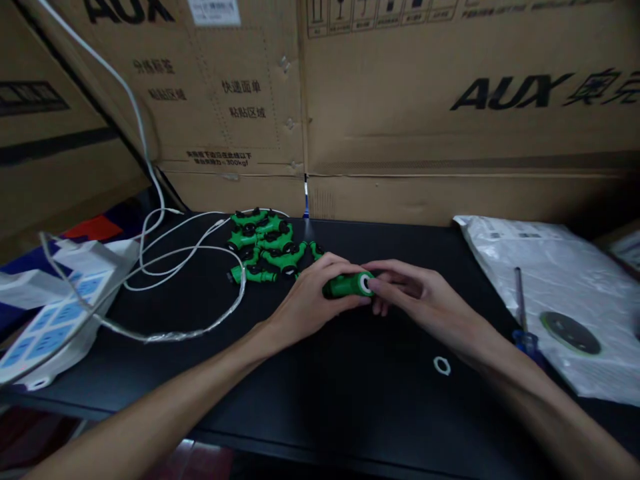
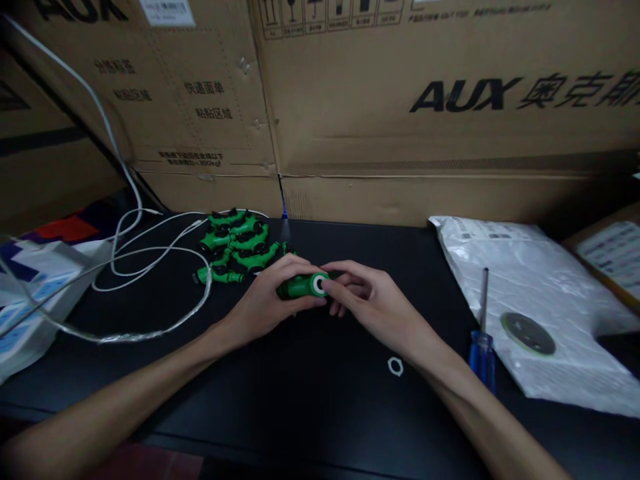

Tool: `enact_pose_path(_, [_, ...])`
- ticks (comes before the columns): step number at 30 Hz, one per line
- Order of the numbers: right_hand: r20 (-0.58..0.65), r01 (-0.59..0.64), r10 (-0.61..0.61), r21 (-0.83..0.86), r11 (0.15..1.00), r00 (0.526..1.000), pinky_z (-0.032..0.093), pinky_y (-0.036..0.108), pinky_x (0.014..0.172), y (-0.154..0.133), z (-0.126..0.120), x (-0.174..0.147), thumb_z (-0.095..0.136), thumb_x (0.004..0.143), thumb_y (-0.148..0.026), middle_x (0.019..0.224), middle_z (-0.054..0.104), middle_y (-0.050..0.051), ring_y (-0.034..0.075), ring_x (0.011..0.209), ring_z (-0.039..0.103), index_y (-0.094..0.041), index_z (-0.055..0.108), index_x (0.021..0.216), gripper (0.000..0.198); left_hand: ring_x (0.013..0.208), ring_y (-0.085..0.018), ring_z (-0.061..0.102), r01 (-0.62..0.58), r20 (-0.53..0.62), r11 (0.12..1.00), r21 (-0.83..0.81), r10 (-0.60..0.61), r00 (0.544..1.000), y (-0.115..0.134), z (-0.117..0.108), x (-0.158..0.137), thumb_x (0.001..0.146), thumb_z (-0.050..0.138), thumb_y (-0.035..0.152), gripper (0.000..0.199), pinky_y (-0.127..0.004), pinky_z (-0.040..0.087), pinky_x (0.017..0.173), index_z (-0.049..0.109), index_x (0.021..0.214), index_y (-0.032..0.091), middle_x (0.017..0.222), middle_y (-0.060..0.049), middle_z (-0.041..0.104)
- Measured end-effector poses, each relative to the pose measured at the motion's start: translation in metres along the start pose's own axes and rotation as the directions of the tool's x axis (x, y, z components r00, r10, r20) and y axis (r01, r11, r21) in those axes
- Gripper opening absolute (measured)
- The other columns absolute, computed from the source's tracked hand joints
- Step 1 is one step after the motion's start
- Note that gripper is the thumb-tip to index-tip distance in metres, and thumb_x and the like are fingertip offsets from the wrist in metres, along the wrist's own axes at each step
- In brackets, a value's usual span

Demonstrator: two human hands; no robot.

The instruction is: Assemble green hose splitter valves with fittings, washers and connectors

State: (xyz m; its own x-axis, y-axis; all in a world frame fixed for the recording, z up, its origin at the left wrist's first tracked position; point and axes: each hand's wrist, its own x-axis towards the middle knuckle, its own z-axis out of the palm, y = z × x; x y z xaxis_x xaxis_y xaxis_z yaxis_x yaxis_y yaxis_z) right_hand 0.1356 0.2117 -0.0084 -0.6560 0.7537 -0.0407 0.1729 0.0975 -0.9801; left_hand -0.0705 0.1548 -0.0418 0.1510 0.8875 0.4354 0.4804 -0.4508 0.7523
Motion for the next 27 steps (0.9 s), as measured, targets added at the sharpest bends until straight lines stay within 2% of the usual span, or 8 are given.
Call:
enact_pose_path(5, [0.056, -0.138, 0.128, 0.232, 0.963, 0.99, 0.059, 0.029, 0.068, 0.002, 0.006, -0.001, 0.077, 0.085, -0.046, 0.077, 0.075, 0.004, 0.016, 0.069, 0.072, -0.017, 0.057, 0.119, 0.049, 0.108, -0.022, 0.064, 0.012, 0.002, 1.0, -0.02, -0.012, 1.0, 0.004, -0.001, -0.001, 0.086, 0.079, 0.024, 0.03, -0.038, 0.051, 0.095, 0.069, 0.114, 0.023, 0.114, -0.006, 0.065])
enact_pose_path(9, [0.084, -0.151, 0.13, 0.341, 0.928, 0.988, 0.063, 0.033, 0.075, 0.005, 0.013, -0.003, 0.08, 0.083, -0.046, 0.08, 0.077, 0.002, 0.018, 0.072, 0.076, -0.021, 0.05, 0.12, 0.054, 0.11, -0.022, 0.063, 0.016, 0.035, 0.999, -0.046, -0.015, 0.999, 0.011, -0.004, -0.001, 0.091, 0.072, 0.026, 0.023, -0.038, 0.05, 0.098, 0.07, 0.113, 0.022, 0.113, -0.007, 0.066])
enact_pose_path(15, [0.088, -0.052, 0.024, 0.335, 0.941, 0.996, 0.063, 0.039, 0.086, 0.008, 0.02, -0.004, 0.076, 0.088, -0.038, 0.093, 0.077, 0.005, 0.019, 0.086, 0.078, -0.021, 0.053, 0.118, 0.042, 0.1, -0.021, 0.064, 0.04, -0.089, 0.999, -0.008, -0.04, 0.995, 0.013, -0.003, 0.0, 0.089, 0.067, 0.019, 0.012, -0.037, 0.05, 0.091, 0.07, 0.101, 0.02, 0.103, -0.006, 0.067])
enact_pose_path(21, [0.034, -0.023, 0.013, 0.291, 0.956, 0.999, 0.062, 0.033, 0.078, 0.01, 0.027, -0.007, 0.075, 0.088, -0.037, 0.087, 0.077, 0.003, 0.017, 0.078, 0.077, -0.02, 0.054, 0.111, 0.035, 0.094, -0.019, 0.062, 0.055, -0.117, 0.997, 0.046, -0.049, 0.992, 0.015, 0.002, -0.003, 0.081, 0.063, 0.011, 0.016, -0.034, 0.049, 0.086, 0.067, 0.094, 0.019, 0.099, -0.004, 0.062])
enact_pose_path(27, [-0.001, -0.016, 0.017, 0.286, 0.958, 1.0, 0.062, 0.03, 0.074, 0.013, 0.03, -0.007, 0.076, 0.087, -0.04, 0.083, 0.077, 0.002, 0.015, 0.074, 0.075, -0.02, 0.054, 0.104, 0.035, 0.095, -0.019, 0.061, 0.056, -0.104, 0.995, 0.082, -0.047, 0.993, 0.017, 0.005, -0.005, 0.082, 0.062, 0.011, 0.017, -0.033, 0.049, 0.085, 0.065, 0.096, 0.018, 0.1, -0.004, 0.06])
